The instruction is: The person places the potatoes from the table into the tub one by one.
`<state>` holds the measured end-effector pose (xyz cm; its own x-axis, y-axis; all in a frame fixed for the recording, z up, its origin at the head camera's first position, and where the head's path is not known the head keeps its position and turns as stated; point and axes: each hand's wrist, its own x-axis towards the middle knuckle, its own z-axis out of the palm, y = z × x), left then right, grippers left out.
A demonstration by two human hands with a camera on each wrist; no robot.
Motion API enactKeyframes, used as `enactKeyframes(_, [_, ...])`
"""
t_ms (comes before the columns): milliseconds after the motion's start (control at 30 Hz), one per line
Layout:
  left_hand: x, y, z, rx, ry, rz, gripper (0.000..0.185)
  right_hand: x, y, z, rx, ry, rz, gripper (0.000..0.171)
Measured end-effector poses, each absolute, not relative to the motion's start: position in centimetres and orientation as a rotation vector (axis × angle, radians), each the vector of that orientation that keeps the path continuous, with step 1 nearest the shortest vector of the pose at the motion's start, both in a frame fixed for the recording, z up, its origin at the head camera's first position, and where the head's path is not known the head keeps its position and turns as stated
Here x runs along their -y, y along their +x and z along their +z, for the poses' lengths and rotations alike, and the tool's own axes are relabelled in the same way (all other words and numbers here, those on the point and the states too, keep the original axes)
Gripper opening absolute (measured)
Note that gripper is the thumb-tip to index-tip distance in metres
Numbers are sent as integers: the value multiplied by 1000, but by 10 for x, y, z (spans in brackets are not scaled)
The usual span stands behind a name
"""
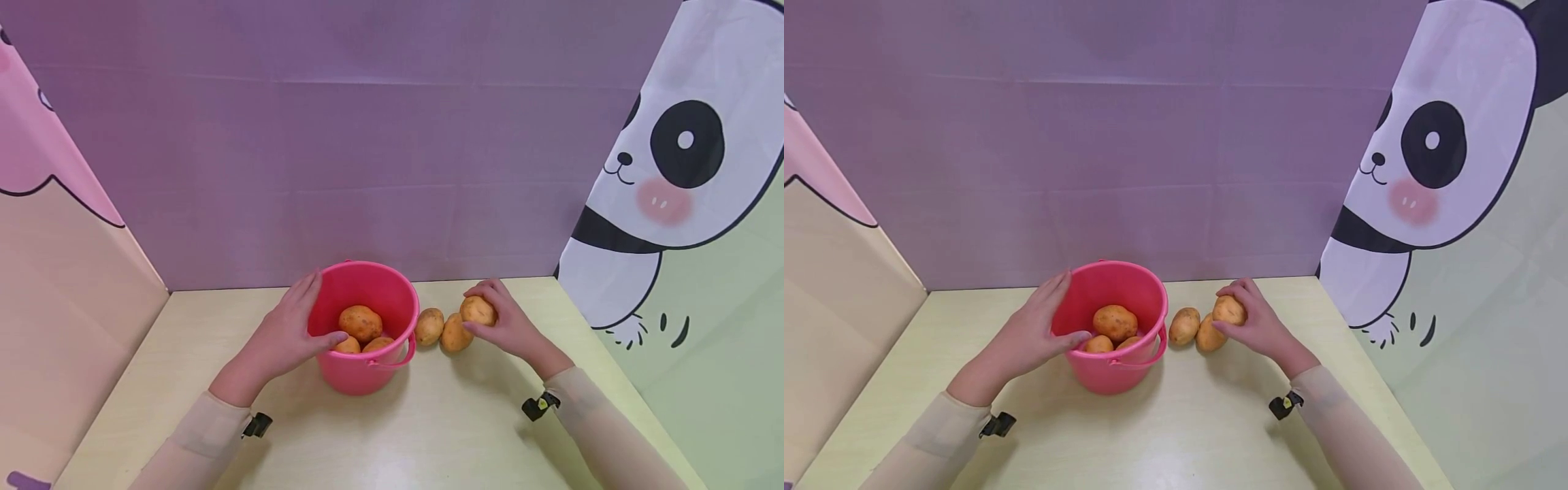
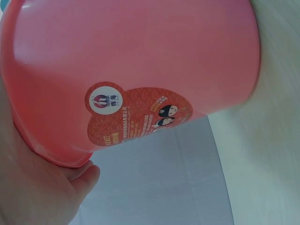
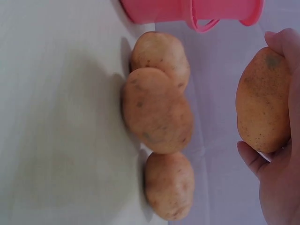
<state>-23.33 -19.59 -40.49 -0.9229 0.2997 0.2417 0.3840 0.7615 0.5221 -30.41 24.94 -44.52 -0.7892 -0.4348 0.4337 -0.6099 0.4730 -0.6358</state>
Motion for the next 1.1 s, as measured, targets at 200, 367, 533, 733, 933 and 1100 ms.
enactKeyframes(200, [195, -235, -405, 2814, -540, -896, 130, -241, -302, -430, 2506, 917, 1218, 48])
enactKeyframes(367, [195, -235, -406, 2816, -543, -896, 130, -231, -301, -418, 2502, 930, 1225, 49])
enactKeyframes(533, [196, -234, -405, 2809, -543, -890, 129, -221, -303, -408, 2491, 950, 1243, 48])
enactKeyframes(733, [195, -233, -404, 2820, -529, -900, 129, -209, -305, -399, 2469, 1004, 1244, 48])
enactKeyframes(933, [195, -234, -404, 2817, -530, -891, 129, -199, -306, -390, 2412, 1056, 1212, 48])
enactKeyframes(1100, [195, -235, -405, 2820, -533, -888, 129, -190, -306, -384, 2408, 1081, 1214, 50])
